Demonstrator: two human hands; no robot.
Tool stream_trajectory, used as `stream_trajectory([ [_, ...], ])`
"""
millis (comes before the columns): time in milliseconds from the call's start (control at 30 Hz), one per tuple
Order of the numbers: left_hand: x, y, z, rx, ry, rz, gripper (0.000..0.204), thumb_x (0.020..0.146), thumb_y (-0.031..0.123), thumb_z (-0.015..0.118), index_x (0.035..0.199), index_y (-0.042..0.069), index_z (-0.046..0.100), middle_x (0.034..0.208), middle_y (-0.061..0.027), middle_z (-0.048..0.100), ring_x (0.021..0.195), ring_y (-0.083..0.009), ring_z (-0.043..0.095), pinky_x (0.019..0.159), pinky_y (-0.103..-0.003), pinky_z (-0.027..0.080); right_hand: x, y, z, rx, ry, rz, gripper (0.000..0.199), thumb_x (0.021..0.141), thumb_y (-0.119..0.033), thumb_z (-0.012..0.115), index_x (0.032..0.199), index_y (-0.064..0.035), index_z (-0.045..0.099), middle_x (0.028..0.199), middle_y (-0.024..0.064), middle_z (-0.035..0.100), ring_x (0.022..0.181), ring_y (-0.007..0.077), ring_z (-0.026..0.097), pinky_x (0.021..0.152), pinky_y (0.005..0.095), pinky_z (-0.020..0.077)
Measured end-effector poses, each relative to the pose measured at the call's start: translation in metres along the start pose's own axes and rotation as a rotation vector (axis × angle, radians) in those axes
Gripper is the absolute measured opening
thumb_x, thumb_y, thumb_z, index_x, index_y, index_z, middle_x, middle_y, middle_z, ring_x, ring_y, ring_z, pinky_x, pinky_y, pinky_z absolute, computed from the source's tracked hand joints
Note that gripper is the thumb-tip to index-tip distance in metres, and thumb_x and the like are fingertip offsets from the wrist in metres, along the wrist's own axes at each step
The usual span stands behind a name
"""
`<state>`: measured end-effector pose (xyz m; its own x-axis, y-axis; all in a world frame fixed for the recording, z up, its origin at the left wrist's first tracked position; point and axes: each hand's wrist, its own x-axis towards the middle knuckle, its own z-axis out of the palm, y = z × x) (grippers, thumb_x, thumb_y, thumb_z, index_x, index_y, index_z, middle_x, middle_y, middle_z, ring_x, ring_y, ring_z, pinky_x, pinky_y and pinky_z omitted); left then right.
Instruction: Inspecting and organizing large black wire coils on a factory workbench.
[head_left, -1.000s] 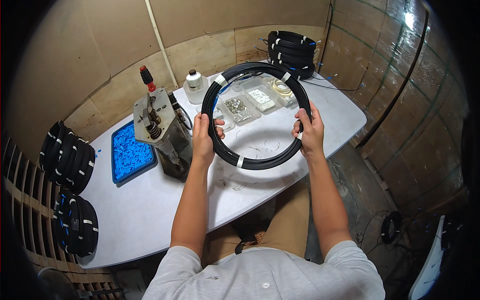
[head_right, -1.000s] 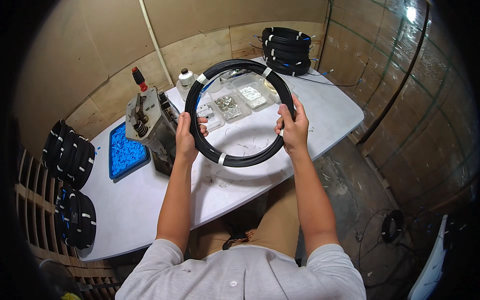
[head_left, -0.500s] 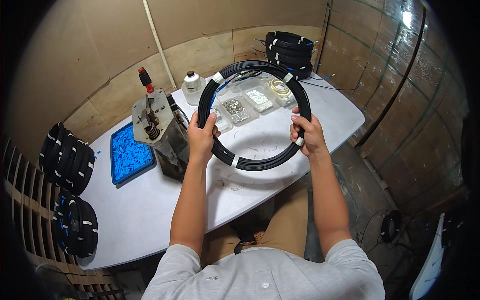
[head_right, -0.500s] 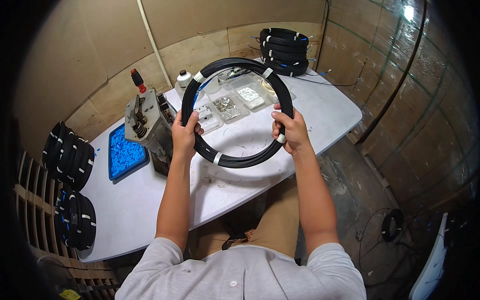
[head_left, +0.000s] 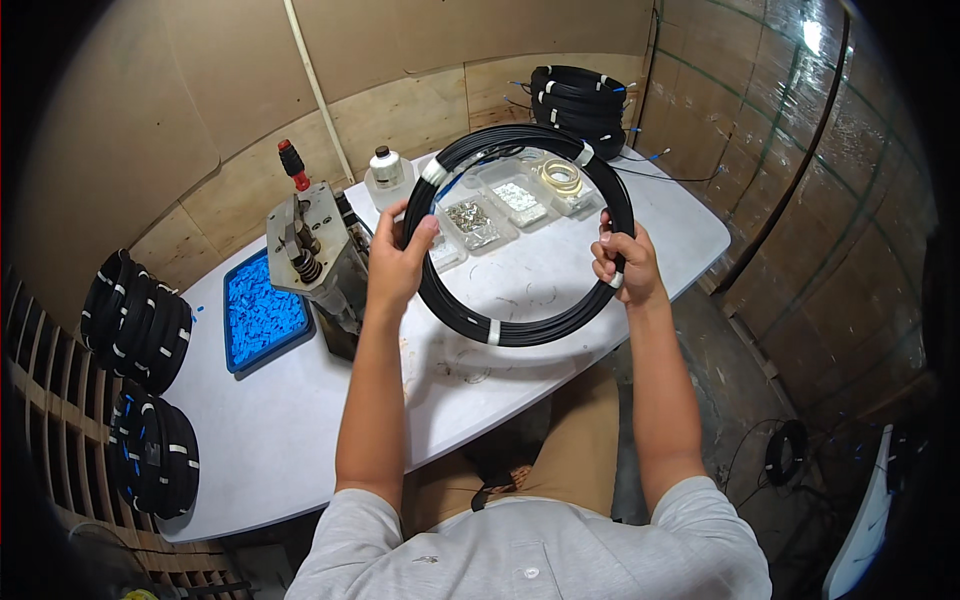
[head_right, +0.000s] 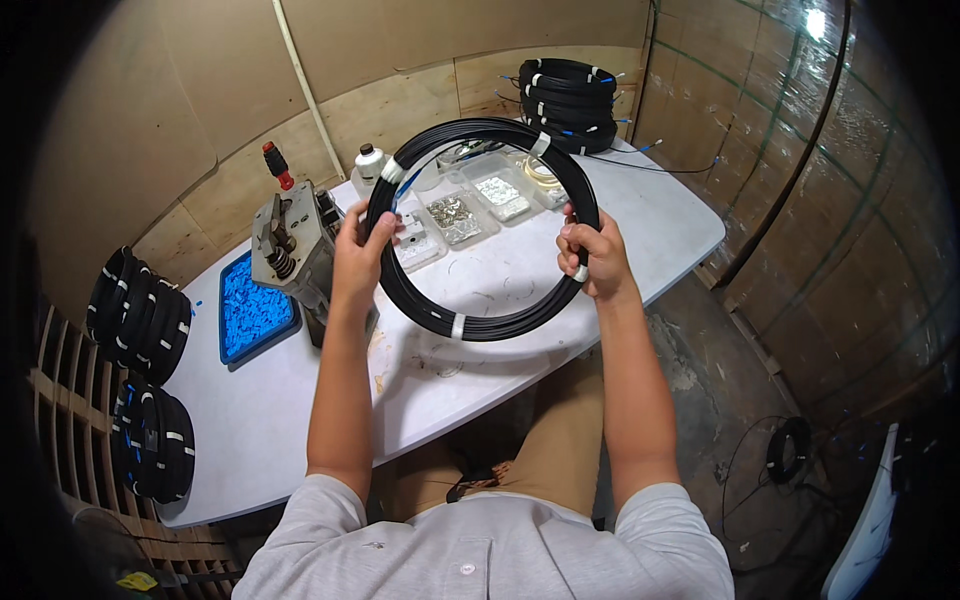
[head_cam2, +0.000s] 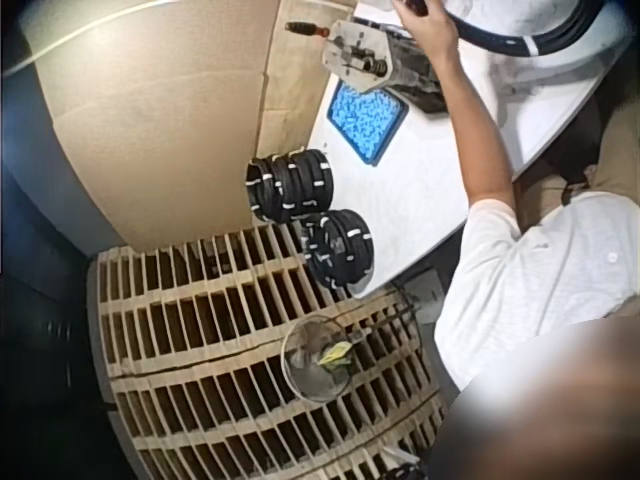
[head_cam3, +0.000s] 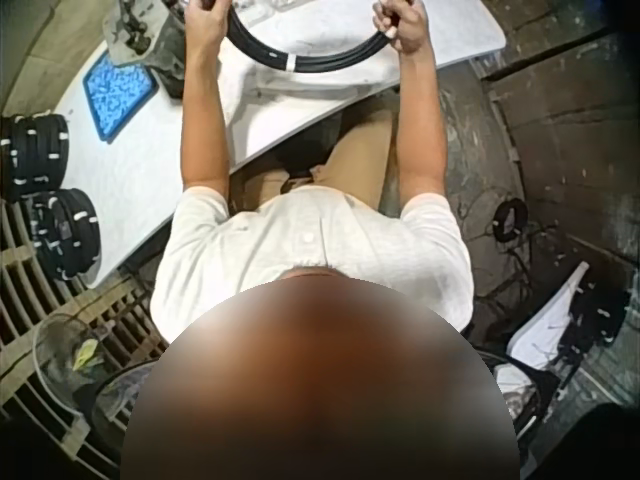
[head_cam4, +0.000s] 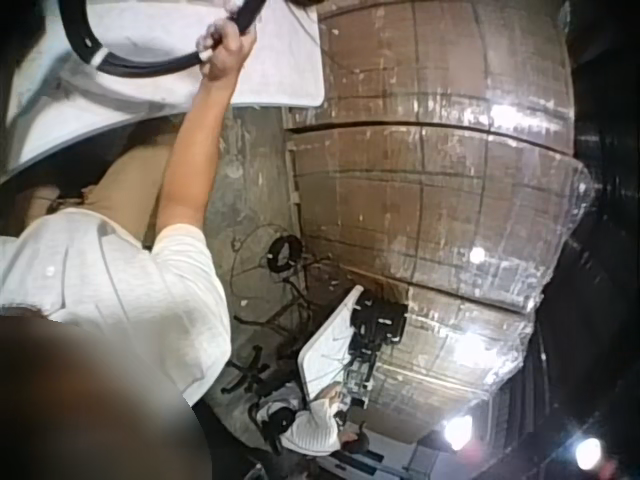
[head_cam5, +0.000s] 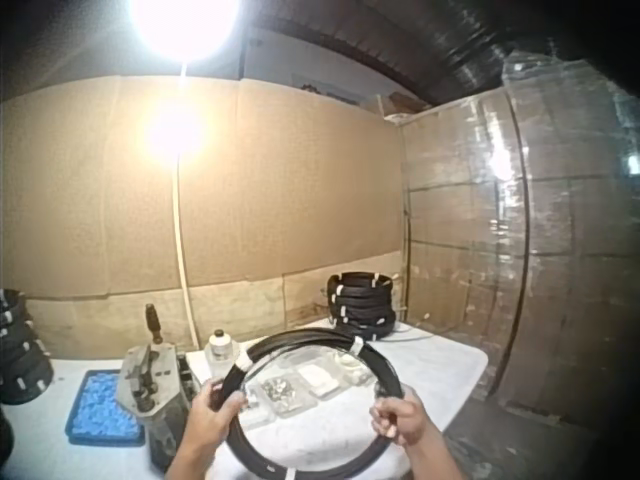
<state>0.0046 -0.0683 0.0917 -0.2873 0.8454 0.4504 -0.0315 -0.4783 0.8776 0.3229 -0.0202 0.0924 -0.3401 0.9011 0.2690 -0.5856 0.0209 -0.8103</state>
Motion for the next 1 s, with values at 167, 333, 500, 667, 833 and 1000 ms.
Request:
stream_trajectory([
  [167, 0.036, 0.046, 0.004, 0.227, -0.21, 0.138, 0.06, 0.087, 0.037, 0.074, 0.128, -0.002, 0.055, 0.097, -0.009, 0.068, 0.086, -0.0125, 0.062, 0.077, -0.026, 0.048, 0.015, -0.027, 0.003, -0.251, -0.158, 0.039, 0.027, 0.078, -0.006, 0.065, 0.101, 0.0009, 0.053, 0.061, 0.0022, 0.049, 0.039, 0.0086, 0.044, 0.039, 0.0244, 0.0396],
  [333, 0.041, 0.082, 0.027, 0.431, -0.502, -0.081, 0.053, 0.079, 0.039, 0.081, 0.107, -0.003, 0.063, 0.081, -0.0077, 0.069, 0.075, -0.014, 0.065, 0.071, -0.028, 0.05, 0.031, -0.055, 0.017, -0.541, -0.293, 0.068, 0.029, 0.073, -0.007, 0.07, 0.099, 0.0005, 0.059, 0.063, 0.0007, 0.054, 0.04, 0.0087, 0.049, 0.038, 0.024, 0.0395],
  [500, 0.035, 0.086, 0.031, 0.383, -0.471, -0.189, 0.032, 0.076, 0.017, 0.082, 0.096, 0.0, 0.064, 0.075, -0.0049, 0.067, 0.064, -0.0088, 0.061, 0.055, -0.024, 0.05, 0.043, -0.073, 0.029, -0.684, -0.387, 0.132, 0.029, 0.076, -0.012, 0.074, 0.099, -0.0006, 0.061, 0.066, 0.0015, 0.056, 0.043, 0.0094, 0.052, 0.04, 0.0233, 0.0403],
  [667, 0.028, 0.086, 0.029, 0.285, -0.36, -0.064, 0.026, 0.075, 0.008, 0.079, 0.096, -0.001, 0.064, 0.074, -0.0029, 0.064, 0.059, -0.0076, 0.058, 0.05, -0.023, 0.05, 0.049, -0.071, 0.018, -0.63, -0.458, -0.018, 0.048, 0.083, -0.033, 0.078, 0.113, -0.0002, 0.059, 0.081, 0.0048, 0.062, 0.069, 0.0141, 0.064, 0.061, 0.0275, 0.0519],
  [833, 0.034, 0.081, 0.009, 0.035, -0.208, 0.022, 0.023, 0.078, 0.005, 0.072, 0.099, 0.0, 0.064, 0.073, -0.0032, 0.063, 0.052, -0.0093, 0.055, 0.048, -0.025, 0.049, 0.036, -0.019, -0.011, -0.127, -0.256, -0.111, 0.067, 0.097, -0.058, 0.045, 0.138, -0.0056, 0.043, 0.105, 0.0127, 0.065, 0.093, 0.0254, 0.066, 0.083, 0.0388, 0.0536],
  [1000, 0.03, 0.051, 0.009, -0.273, 0.022, -0.087, 0.021, 0.086, 0.024, 0.073, 0.089, 0.008, 0.06, 0.076, -0.0013, 0.057, 0.069, -0.0123, 0.061, 0.054, -0.028, 0.053, 0.021, 0.02, 0.006, 0.022, -0.111, -0.282, 0.05, 0.104, -0.048, 0.035, 0.131, -0.007, 0.045, 0.105, 0.012, 0.061, 0.085, 0.024, 0.065, 0.076, 0.04, 0.0553],
])
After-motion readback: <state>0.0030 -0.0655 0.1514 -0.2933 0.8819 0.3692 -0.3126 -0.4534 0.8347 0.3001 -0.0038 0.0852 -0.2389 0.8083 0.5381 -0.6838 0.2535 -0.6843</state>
